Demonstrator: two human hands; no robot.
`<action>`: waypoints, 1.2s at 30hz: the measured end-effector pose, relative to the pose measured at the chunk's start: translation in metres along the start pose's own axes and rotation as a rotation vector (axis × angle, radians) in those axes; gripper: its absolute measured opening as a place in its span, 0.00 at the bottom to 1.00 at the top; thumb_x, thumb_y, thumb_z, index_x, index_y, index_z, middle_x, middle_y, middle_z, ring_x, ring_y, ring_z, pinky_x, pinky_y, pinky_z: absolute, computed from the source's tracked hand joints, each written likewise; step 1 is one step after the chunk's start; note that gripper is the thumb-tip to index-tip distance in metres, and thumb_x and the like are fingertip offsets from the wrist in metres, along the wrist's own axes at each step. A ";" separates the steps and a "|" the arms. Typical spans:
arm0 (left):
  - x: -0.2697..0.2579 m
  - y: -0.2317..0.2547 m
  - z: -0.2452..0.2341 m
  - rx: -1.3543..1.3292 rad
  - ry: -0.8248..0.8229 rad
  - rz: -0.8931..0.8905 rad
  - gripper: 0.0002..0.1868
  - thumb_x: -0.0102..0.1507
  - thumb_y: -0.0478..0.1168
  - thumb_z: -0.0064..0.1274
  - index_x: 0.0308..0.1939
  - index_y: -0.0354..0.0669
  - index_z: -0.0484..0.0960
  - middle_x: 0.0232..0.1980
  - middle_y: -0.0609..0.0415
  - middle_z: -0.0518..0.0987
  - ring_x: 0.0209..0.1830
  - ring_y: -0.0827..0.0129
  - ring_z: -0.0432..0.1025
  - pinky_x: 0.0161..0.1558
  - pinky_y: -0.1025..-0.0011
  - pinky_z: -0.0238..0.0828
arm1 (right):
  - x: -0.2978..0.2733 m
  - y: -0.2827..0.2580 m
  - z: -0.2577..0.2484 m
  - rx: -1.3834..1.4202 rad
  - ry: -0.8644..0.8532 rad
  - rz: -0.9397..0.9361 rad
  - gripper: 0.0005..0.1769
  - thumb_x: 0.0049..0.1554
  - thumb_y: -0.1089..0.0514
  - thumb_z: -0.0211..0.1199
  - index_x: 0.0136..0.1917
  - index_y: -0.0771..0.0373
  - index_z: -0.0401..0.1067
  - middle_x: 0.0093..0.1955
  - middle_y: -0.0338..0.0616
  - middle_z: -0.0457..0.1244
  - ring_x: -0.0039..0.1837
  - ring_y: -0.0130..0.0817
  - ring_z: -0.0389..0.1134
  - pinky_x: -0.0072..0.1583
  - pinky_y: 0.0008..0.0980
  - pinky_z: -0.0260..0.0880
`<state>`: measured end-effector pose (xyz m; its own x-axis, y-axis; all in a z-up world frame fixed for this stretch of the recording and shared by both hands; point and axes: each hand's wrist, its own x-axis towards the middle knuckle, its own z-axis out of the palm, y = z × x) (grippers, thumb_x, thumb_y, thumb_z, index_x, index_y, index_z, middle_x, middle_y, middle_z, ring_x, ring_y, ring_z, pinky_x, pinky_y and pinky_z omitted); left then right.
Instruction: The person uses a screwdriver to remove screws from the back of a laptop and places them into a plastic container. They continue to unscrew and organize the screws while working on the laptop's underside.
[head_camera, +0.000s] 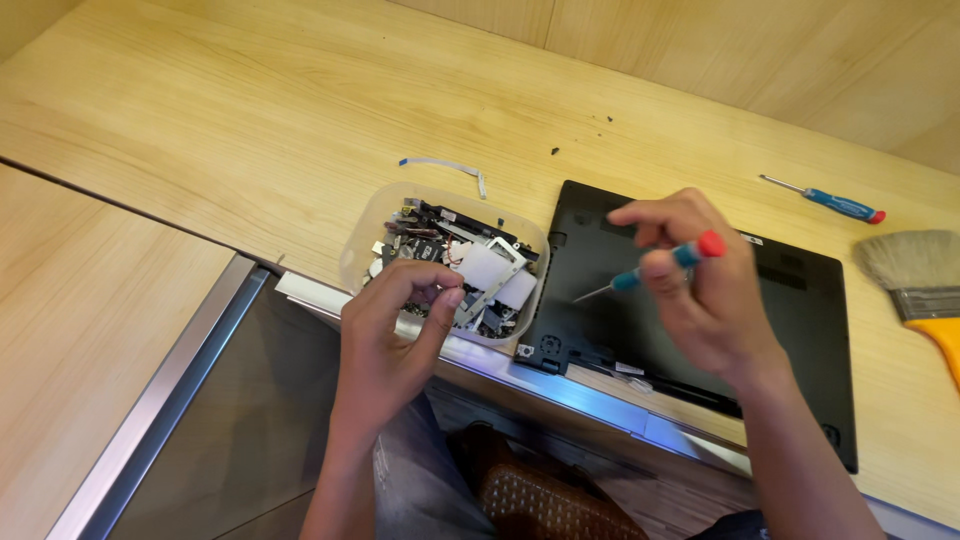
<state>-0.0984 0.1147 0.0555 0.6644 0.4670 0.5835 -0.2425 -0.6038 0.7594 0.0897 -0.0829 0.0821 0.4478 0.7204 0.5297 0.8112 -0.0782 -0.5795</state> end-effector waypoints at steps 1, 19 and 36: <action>0.000 0.006 0.005 -0.006 -0.008 0.003 0.03 0.61 0.33 0.55 0.38 0.42 0.81 0.34 0.55 0.80 0.29 0.68 0.74 0.37 0.71 0.74 | -0.007 -0.001 -0.006 -0.005 0.006 0.007 0.29 0.59 0.39 0.43 0.56 0.62 0.72 0.39 0.42 0.57 0.42 0.37 0.59 0.51 0.34 0.63; -0.021 0.029 0.186 -1.266 -0.305 -0.892 0.08 0.58 0.35 0.59 0.41 0.40 0.80 0.38 0.52 0.80 0.32 0.77 0.71 0.37 0.78 0.68 | -0.152 0.006 -0.025 0.794 0.897 0.379 0.10 0.57 0.62 0.60 0.51 0.67 0.64 0.49 0.56 0.64 0.44 0.43 0.71 0.52 0.33 0.77; -0.037 0.063 0.185 -1.368 -0.278 -1.015 0.04 0.64 0.39 0.52 0.38 0.42 0.78 0.37 0.59 0.75 0.31 0.78 0.63 0.29 0.78 0.57 | -0.146 -0.030 -0.015 0.461 0.937 0.277 0.11 0.56 0.58 0.60 0.48 0.66 0.63 0.46 0.54 0.63 0.42 0.44 0.72 0.48 0.34 0.81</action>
<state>-0.0076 -0.0603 0.0289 0.9773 0.0779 -0.1971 0.0379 0.8508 0.5241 0.0058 -0.1959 0.0316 0.8621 -0.1116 0.4942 0.5057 0.2503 -0.8256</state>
